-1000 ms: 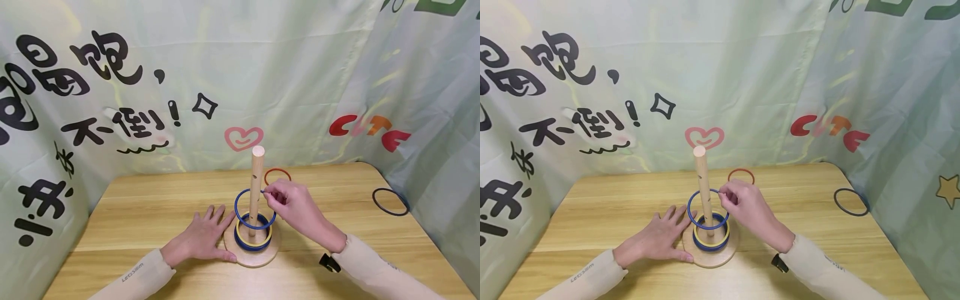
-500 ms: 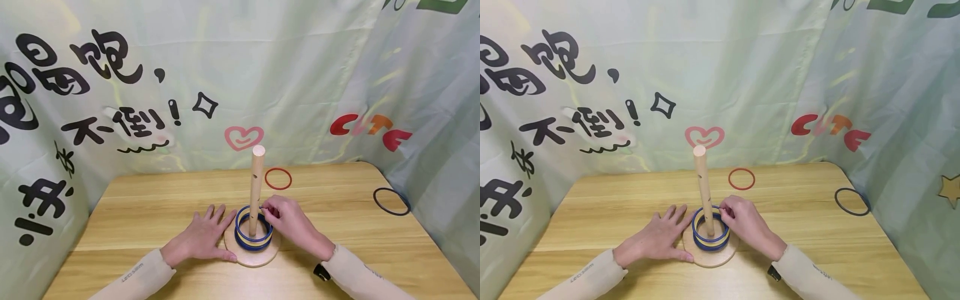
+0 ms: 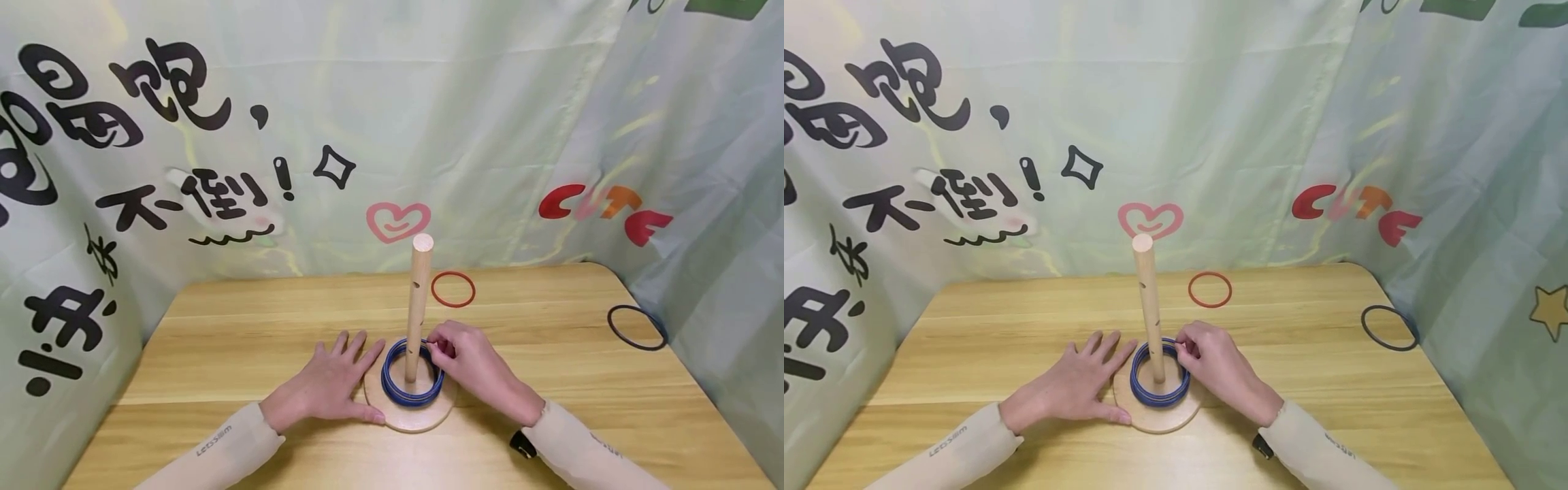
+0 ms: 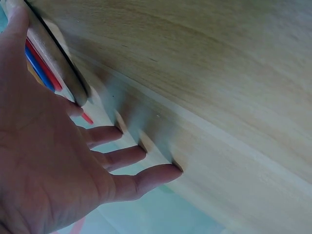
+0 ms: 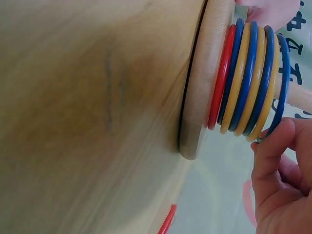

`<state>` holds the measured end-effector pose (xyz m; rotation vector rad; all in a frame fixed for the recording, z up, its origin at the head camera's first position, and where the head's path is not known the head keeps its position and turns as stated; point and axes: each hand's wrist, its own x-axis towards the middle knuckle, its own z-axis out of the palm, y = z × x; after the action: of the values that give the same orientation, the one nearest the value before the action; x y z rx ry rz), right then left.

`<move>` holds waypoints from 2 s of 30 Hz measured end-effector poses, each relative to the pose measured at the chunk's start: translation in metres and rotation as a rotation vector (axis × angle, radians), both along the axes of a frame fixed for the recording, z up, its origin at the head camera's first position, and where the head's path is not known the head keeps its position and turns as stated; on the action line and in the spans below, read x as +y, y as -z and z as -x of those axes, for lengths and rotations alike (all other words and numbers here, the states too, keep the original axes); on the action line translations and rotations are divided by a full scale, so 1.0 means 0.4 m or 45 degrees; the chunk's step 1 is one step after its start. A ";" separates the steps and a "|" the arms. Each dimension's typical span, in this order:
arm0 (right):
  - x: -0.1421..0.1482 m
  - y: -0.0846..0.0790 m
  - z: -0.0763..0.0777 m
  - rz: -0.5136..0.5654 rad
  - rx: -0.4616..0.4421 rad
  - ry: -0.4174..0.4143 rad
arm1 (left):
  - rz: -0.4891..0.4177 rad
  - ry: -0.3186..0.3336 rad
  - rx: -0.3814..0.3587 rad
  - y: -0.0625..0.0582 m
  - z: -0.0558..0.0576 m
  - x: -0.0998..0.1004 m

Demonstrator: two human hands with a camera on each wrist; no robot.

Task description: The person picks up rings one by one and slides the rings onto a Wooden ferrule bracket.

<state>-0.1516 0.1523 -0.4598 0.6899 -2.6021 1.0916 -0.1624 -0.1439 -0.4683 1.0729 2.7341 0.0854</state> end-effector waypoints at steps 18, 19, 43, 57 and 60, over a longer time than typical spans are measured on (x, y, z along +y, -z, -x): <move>0.114 0.026 0.099 0.153 -0.202 0.208 | -0.002 -0.005 0.009 -0.001 -0.002 0.001; 0.119 0.027 0.108 0.159 -0.240 0.213 | -0.001 -0.005 0.012 -0.001 -0.002 0.001; 0.128 0.040 0.219 -0.157 -0.384 0.153 | 0.001 -0.009 0.013 0.000 -0.002 0.004; 0.150 -0.004 0.136 -0.220 -0.228 0.189 | -0.002 -0.010 0.027 0.003 -0.003 -0.001; 0.153 -0.019 0.110 -0.206 -0.171 0.185 | -0.004 -0.012 0.027 0.004 -0.002 -0.002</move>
<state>-0.1955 0.2136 -0.4520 0.4652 -2.8279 0.9217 -0.1616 -0.1446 -0.4701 1.0675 2.7594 0.0800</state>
